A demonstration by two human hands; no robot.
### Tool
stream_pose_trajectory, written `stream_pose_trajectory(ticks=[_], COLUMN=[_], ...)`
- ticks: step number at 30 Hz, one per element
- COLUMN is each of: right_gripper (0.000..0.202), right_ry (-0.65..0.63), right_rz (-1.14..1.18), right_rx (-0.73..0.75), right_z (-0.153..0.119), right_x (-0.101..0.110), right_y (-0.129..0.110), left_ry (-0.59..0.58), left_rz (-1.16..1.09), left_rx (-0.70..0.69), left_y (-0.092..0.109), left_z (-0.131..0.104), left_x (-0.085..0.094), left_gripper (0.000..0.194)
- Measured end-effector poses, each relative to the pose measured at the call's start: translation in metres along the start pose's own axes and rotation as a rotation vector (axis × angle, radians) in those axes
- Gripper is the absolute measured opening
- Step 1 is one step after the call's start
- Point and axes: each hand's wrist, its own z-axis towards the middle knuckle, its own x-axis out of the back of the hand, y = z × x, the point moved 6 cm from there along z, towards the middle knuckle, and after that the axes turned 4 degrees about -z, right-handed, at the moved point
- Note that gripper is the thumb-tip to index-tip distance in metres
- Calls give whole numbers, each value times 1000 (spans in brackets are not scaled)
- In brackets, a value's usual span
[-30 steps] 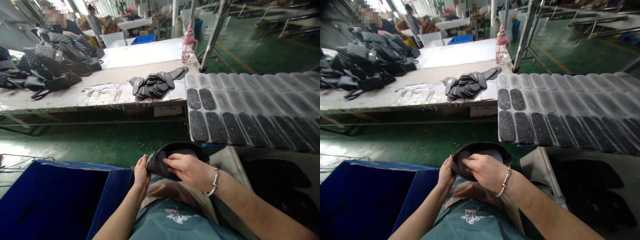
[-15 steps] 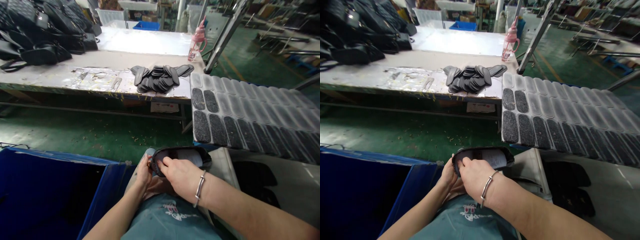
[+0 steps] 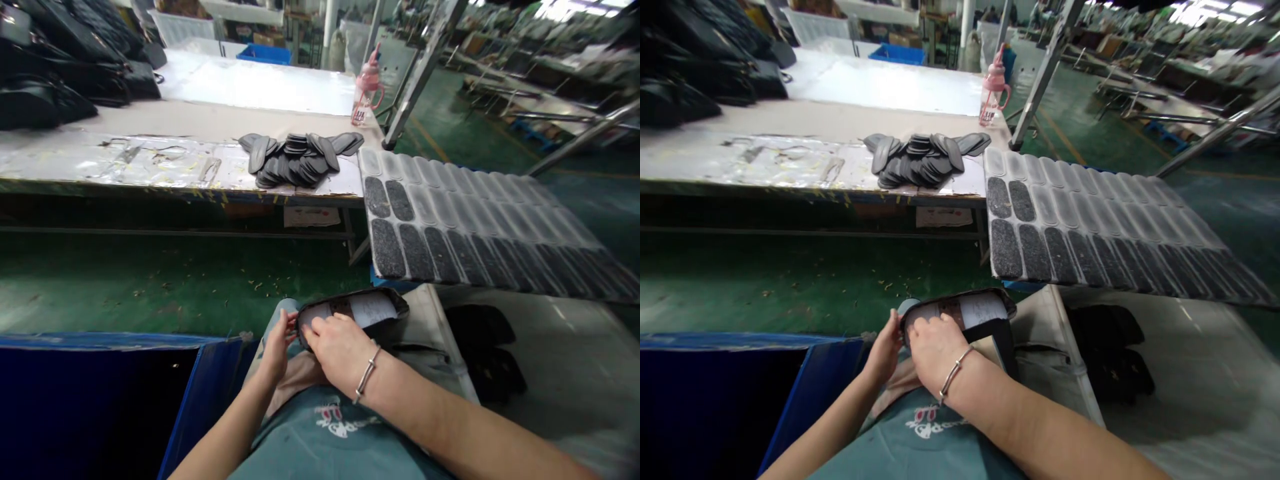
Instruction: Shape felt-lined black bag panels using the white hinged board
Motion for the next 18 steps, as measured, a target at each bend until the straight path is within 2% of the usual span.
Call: stream_pose_trajectory(ticks=[3, 5, 7, 9, 10, 11, 12, 15, 18], right_gripper=[29, 34, 35, 27, 29, 36, 44, 51, 49], right_ry=[198, 451, 742, 933, 959, 932, 882, 701, 484], right_rz=[165, 325, 499, 758, 950, 1162, 1289, 1562, 1823], right_rx=[87, 12, -233, -574, -745, -882, -943, -962, -889], right_z=[-30, -59, -94, -126, -136, -140, -138, -118, -86], right_x=[8, 14, 9, -19, -42, -68, -88, -135, -167], right_y=[12, 38, 81, 132, 155, 173, 185, 201, 195], left_ry=[-114, -144, -183, -209, -220, -231, -244, -296, -303], left_rz=[205, 696, 1103, 1433, 1560, 1654, 1714, 1753, 1691], left_rx=[-60, -227, -298, -297, -283, -264, -239, -160, -96], left_y=[36, 60, 72, 77, 78, 80, 81, 81, 79], left_z=[-10, -17, -22, -26, -27, -27, -27, -26, -25], left_x=[0, -6, -16, -25, -29, -32, -35, -38, -33], left_gripper=[50, 49, 36, 31, 32, 34, 36, 38, 42])
